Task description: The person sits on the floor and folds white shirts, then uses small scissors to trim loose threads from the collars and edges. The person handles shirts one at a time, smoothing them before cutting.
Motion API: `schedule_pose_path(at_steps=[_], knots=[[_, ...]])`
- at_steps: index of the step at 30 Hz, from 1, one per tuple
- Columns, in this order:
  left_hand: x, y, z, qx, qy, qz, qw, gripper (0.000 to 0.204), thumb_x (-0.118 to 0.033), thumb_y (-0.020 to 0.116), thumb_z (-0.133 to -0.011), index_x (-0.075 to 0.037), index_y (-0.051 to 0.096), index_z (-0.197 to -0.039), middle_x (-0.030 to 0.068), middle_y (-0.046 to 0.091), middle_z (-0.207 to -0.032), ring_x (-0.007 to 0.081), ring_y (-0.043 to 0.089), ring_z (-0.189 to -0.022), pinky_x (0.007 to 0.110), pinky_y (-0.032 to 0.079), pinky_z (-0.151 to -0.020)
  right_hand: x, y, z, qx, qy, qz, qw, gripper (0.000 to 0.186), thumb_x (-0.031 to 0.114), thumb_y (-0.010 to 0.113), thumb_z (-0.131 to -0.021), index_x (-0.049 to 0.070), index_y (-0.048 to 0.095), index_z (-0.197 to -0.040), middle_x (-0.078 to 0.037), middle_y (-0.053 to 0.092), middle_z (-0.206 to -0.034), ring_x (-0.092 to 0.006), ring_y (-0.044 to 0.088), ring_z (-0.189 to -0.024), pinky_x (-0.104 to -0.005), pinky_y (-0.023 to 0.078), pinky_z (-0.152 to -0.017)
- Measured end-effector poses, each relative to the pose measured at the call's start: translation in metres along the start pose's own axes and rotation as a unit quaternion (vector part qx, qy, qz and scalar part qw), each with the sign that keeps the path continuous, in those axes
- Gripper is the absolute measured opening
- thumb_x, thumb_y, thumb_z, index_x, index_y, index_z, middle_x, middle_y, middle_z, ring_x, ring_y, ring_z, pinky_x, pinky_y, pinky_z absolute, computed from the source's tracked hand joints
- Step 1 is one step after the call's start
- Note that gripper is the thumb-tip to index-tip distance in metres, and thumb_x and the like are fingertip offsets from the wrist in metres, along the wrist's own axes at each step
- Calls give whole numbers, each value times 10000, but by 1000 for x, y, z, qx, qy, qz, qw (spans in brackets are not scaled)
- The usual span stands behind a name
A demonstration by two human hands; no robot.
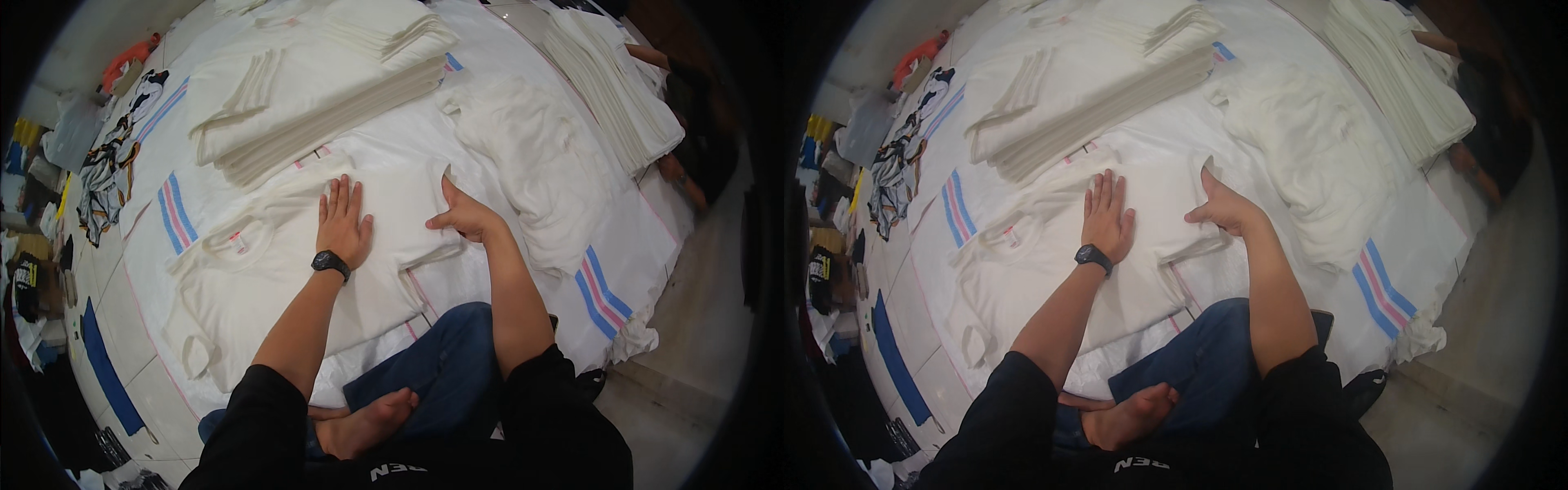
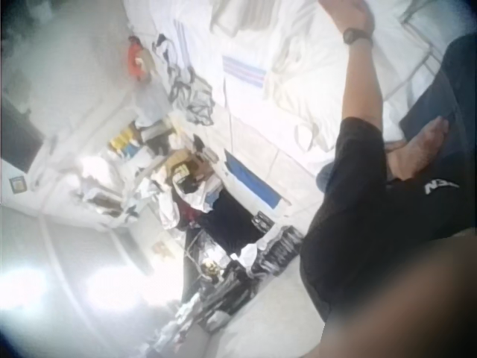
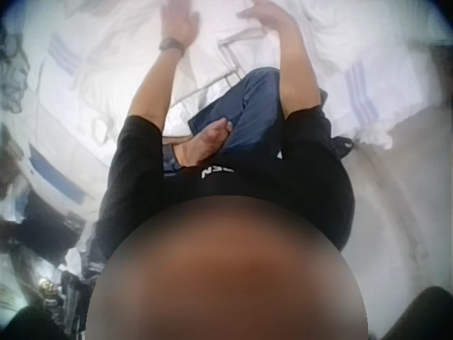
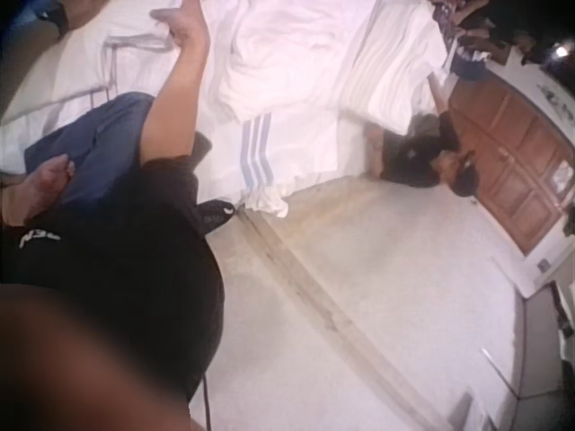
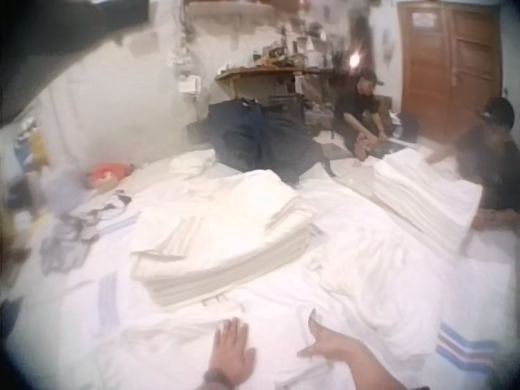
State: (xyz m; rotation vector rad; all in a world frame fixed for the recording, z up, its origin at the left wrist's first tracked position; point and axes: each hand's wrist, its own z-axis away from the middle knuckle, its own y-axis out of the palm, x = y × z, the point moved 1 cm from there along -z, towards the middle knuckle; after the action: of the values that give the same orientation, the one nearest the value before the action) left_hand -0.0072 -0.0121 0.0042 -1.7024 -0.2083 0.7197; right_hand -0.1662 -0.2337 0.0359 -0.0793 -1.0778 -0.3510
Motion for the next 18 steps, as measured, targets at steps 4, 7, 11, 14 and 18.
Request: schedule_pose_path(at_steps=[4, 7, 11, 14, 18], knots=[[-1, 0, -1, 2, 2, -21, 1000, 698, -341, 496, -1045, -75, 323, -1667, 190, 190, -1767, 353, 117, -1647, 516, 80, -1331, -5, -8, 8, -23, -31, 139, 990, 1258, -102, 771, -738, 49, -10, -1713, -242, 306, -1708, -308, 366, -1554, -366, 348, -1235], [-1, 0, -1, 13, -3, -27, 1000, 708, -372, 494, -1049, -78, 321, -1669, 193, 190, -1766, 360, 115, -1647, 514, 77, -1332, 2, -12, 19, -34, -11, 69, 997, 1217, -102, 739, -748, 58, 17, -1716, -247, 393, -1652, -316, 411, -1522, -381, 385, -1209], [-1, 2, -1, 2, 3, -28, 1000, 714, -387, 497, -1048, -79, 324, -1668, 197, 197, -1764, 369, 123, -1645, 520, 81, -1330, 21, -3, 28, -187, 75, 188, 961, 1070, -32, 752, -804, 46, 170, -1698, -248, 491, -1552, -359, 474, -1454, -440, 429, -1169], [0, 4, -1, 0, 1, -32, 999, 716, -386, 502, -1045, -78, 326, -1667, 199, 204, -1761, 372, 131, -1643, 528, 86, -1328, 28, 45, 7, -418, -211, 415, 780, 947, 97, 794, -847, -19, 289, -1639, -256, 482, -1550, -429, 465, -1431, -502, 387, -1198], [3, 6, -3, 14, -5, -29, 999, 720, -381, 512, -1038, -85, 328, -1668, 203, 207, -1760, 375, 134, -1642, 536, 93, -1326, -11, 113, -36, -297, -239, 437, 815, 939, 423, 634, -1010, -58, 169, -1667, -262, 260, -1717, -399, 213, -1610, -511, 178, -1316]])
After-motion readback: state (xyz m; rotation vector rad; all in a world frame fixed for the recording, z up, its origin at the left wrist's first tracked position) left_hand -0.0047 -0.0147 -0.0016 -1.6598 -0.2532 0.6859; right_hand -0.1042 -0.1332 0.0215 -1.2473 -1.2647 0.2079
